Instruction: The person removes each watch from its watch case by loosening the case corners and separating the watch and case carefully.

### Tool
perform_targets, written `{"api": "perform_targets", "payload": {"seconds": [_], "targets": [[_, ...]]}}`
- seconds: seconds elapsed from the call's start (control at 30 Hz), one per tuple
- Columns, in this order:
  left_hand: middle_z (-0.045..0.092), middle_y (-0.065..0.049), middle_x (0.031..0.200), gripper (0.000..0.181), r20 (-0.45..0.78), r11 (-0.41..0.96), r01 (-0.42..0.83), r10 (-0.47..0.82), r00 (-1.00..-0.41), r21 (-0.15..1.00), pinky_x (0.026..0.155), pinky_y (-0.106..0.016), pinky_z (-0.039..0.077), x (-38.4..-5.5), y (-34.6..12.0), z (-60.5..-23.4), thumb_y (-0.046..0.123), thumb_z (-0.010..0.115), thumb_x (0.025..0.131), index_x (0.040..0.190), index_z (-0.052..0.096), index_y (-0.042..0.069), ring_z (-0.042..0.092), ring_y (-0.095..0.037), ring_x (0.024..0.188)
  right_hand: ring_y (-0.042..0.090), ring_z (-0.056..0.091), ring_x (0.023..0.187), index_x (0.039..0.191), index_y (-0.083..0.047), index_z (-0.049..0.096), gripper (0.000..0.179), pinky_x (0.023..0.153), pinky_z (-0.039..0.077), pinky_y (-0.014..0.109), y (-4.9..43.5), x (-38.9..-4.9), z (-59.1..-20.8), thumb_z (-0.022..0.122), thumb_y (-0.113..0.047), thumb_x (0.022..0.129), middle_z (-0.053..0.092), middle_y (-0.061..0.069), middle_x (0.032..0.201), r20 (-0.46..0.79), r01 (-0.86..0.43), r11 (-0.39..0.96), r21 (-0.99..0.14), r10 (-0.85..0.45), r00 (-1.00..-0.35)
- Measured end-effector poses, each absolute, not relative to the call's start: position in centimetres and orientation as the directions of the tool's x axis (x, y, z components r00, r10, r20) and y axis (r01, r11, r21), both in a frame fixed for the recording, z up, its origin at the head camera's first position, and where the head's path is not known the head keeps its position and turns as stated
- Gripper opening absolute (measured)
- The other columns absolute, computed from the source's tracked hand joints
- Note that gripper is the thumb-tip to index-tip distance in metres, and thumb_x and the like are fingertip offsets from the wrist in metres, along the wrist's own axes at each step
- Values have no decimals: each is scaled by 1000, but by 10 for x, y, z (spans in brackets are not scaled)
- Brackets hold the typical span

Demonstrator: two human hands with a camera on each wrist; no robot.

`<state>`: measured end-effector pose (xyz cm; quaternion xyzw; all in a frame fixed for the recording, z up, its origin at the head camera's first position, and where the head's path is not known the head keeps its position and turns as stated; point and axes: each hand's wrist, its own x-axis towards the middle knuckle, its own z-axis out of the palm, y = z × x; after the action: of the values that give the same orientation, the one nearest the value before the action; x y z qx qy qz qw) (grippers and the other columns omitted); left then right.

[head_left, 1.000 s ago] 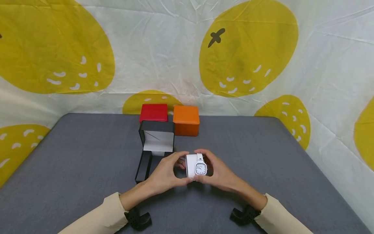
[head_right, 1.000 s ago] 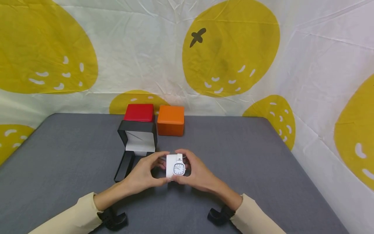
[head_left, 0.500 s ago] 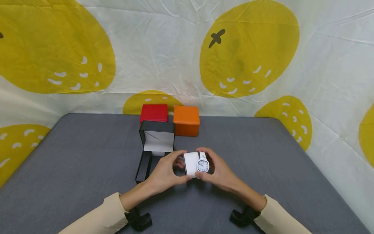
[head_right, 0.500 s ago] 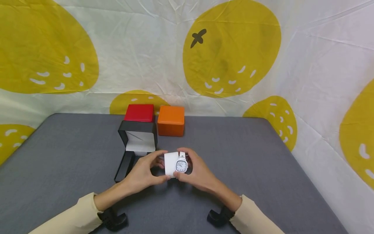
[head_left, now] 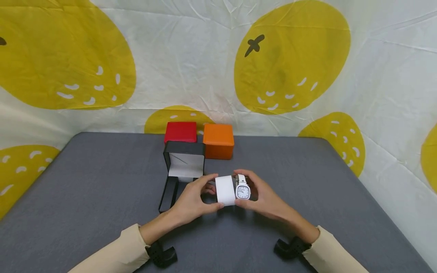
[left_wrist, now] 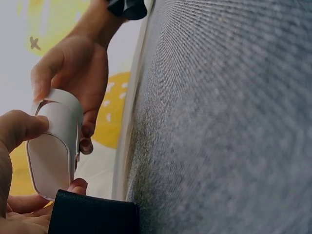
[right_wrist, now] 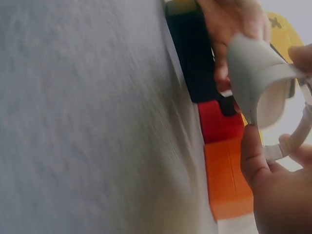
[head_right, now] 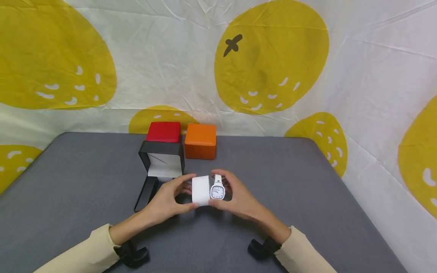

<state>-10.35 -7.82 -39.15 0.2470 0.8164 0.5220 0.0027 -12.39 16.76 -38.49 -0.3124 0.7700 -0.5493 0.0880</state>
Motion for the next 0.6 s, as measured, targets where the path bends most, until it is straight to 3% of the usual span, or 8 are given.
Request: {"api": "perform_targets", "payload": {"seconds": [0.2, 0.4, 0.6], "targets": [[58, -8, 113, 75, 237, 346, 399, 426, -873, 849, 87, -35, 50, -102, -76, -392, 18, 83, 75, 137, 45, 0, 60, -18, 94, 29, 51, 106, 141, -12, 38, 68, 83, 49, 30, 187, -131, -380, 73, -7, 83, 42, 15, 138, 208, -402, 242, -883, -567, -797], [56, -8, 117, 75, 241, 313, 406, 454, -858, 858, 87, -36, 50, -98, -68, -388, 15, 84, 73, 135, 46, -2, 61, -20, 95, 26, 49, 110, 142, -7, 36, 72, 86, 46, 27, 206, -135, -377, 74, -6, 82, 41, 10, 139, 195, -398, 282, -873, -545, -815], [56, -8, 117, 76, 194, 347, 385, 475, -858, 855, 86, -35, 50, -91, -57, -385, 18, 83, 74, 136, 45, -4, 61, -21, 96, 25, 49, 110, 143, -10, 35, 72, 87, 46, 27, 218, -133, -377, 74, -4, 82, 39, 17, 142, 170, -392, 310, -866, -555, -814]]}}
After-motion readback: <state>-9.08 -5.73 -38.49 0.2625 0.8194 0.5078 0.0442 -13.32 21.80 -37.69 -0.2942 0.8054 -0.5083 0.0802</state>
